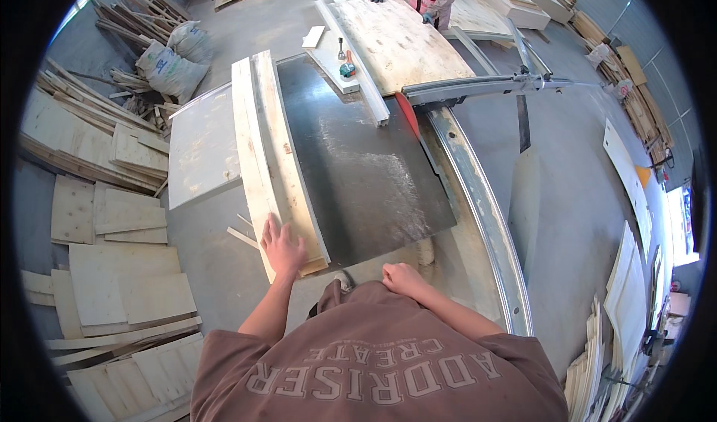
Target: The person feeds long wooden planks through a table saw to cut them into shorter pieces. They handle each plank by hand, guiding it along the saw blade and stacking the cut pieces on the table. Another person in a pink apron assists by moving cut pieces aside.
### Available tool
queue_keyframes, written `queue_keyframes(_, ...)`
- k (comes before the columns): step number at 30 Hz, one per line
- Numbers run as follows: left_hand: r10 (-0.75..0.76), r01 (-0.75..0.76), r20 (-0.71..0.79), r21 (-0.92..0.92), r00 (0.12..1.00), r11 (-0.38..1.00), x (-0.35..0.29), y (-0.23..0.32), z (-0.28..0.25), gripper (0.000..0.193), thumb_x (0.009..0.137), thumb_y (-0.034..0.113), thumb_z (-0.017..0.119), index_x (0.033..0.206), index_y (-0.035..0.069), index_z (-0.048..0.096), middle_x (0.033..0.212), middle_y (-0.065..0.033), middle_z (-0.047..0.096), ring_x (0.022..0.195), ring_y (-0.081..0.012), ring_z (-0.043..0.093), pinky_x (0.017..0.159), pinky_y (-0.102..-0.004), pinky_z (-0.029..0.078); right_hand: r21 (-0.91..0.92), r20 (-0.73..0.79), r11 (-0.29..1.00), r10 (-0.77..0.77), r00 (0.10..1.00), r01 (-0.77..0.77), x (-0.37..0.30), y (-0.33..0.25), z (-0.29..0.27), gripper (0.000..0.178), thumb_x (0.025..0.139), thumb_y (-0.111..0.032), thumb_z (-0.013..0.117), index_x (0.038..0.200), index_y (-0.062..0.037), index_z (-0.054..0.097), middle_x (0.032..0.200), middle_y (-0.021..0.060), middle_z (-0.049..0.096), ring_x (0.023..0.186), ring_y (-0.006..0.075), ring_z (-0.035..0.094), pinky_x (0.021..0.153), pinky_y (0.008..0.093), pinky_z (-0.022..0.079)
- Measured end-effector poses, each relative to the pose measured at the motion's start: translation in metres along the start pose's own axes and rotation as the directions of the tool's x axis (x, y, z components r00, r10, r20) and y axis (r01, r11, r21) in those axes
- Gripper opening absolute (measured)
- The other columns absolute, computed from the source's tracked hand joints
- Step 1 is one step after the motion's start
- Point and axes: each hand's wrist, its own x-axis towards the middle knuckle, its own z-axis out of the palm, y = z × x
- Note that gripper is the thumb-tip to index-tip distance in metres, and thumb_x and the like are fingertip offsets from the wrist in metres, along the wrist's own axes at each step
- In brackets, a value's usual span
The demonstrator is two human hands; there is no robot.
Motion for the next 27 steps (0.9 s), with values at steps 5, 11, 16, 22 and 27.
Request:
queue_keyframes(5, -0.008, 0.008, -0.004, -0.007, 1.000, 1.000, 0.000, 0.002, -0.001, 0.040, 0.086, 0.024, 0.079, 0.122, 0.008, 0.075, 0.174, -0.0217, 0.038, 0.160, -0.0392, 0.034, 0.129, -0.0537, 0.029, -0.020, -0.024, 0.998, 0.060, 0.998, -0.060, -0.002, -0.005, -0.001, 0.017, 0.093, -0.022, 0.065, 0.096, -0.0059, 0.067, 0.086, 0.0245, 0.074, 0.085, 0.0479, 0.073, 0.075, 0.0611, 0.057)
queue_keyframes(11, -0.017, 0.017, 0.004, 0.006, 1.000, 1.000, 0.003, -0.001, 0.001, 0.039, 0.086, 0.023, 0.079, 0.122, 0.008, 0.075, 0.176, -0.0210, 0.036, 0.161, -0.0388, 0.032, 0.129, -0.0546, 0.029, -0.044, 0.012, 0.994, 0.100, 0.995, -0.099, 0.000, -0.017, -0.012, 0.022, 0.095, -0.027, 0.064, 0.096, -0.0048, 0.065, 0.084, 0.0257, 0.074, 0.084, 0.0506, 0.072, 0.074, 0.0619, 0.056)
queue_keyframes(16, -0.009, 0.009, 0.009, 0.013, 1.000, 1.000, 0.005, 0.000, 0.002, 0.037, 0.086, 0.023, 0.078, 0.121, 0.009, 0.075, 0.176, -0.0206, 0.036, 0.161, -0.0392, 0.032, 0.128, -0.0546, 0.029, -0.045, -0.107, 0.986, 0.156, 0.982, -0.162, 0.003, -0.001, 0.007, 0.013, 0.099, -0.017, 0.058, 0.096, -0.0057, 0.062, 0.087, 0.0235, 0.074, 0.087, 0.0503, 0.071, 0.076, 0.0618, 0.054)
queue_keyframes(22, -0.004, 0.004, 0.007, 0.026, 1.000, 1.000, 0.007, -0.002, 0.003, 0.036, 0.087, 0.022, 0.078, 0.119, 0.008, 0.075, 0.176, -0.0207, 0.036, 0.161, -0.0399, 0.032, 0.128, -0.0542, 0.030, 0.113, -0.132, 0.986, 0.133, 0.982, -0.118, 0.008, 0.010, -0.004, 0.013, 0.101, -0.013, 0.053, 0.098, -0.0036, 0.061, 0.101, 0.0253, 0.073, 0.098, 0.0496, 0.069, 0.083, 0.0583, 0.052)
queue_keyframes(27, 0.005, -0.005, -0.007, 0.030, 1.000, 1.000, 0.008, 0.000, 0.004, 0.034, 0.085, 0.022, 0.077, 0.115, 0.007, 0.073, 0.174, -0.0242, 0.038, 0.159, -0.0421, 0.034, 0.127, -0.0545, 0.031, 0.129, -0.175, 0.958, 0.275, 0.946, -0.254, 0.017, 0.022, -0.012, 0.023, 0.105, -0.022, 0.054, 0.102, -0.0019, 0.065, 0.101, 0.0284, 0.074, 0.100, 0.0514, 0.069, 0.084, 0.0623, 0.053)
